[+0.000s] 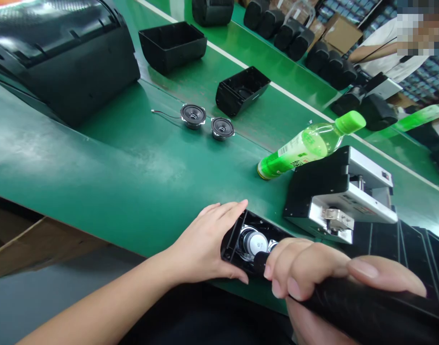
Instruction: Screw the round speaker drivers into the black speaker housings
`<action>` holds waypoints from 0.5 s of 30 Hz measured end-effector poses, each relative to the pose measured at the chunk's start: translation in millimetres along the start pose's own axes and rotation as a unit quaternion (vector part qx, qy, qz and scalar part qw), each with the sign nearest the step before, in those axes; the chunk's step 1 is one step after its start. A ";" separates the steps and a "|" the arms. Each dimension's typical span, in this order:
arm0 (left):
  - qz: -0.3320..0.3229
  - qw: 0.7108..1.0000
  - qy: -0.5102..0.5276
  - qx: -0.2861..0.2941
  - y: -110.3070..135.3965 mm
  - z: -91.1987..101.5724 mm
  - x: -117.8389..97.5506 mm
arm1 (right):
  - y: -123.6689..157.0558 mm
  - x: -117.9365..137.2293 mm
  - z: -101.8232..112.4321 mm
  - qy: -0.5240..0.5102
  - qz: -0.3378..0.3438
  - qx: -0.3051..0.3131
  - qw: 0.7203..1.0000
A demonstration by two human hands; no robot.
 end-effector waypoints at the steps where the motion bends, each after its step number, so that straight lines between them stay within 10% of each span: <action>1: -0.001 1.000 0.000 -0.001 0.1 0.0 0.0 | 0.1 -1.2 -0.7 -0.011 0.002 -0.006 1.000; 15: 0.014 1.000 0.015 -0.006 1.6 3.2 -0.2 | 10.5 -17.1 -30.5 -0.017 0.082 0.007 0.996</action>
Point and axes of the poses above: each hand's wrist, its own y-axis away from the middle knuckle, its own z-axis out of the back of the hand, x = y × z, the point moved 3 cm from there along -y, towards the middle knuckle, and after that the axes turned 3 degrees about z, right-handed, at the moved point
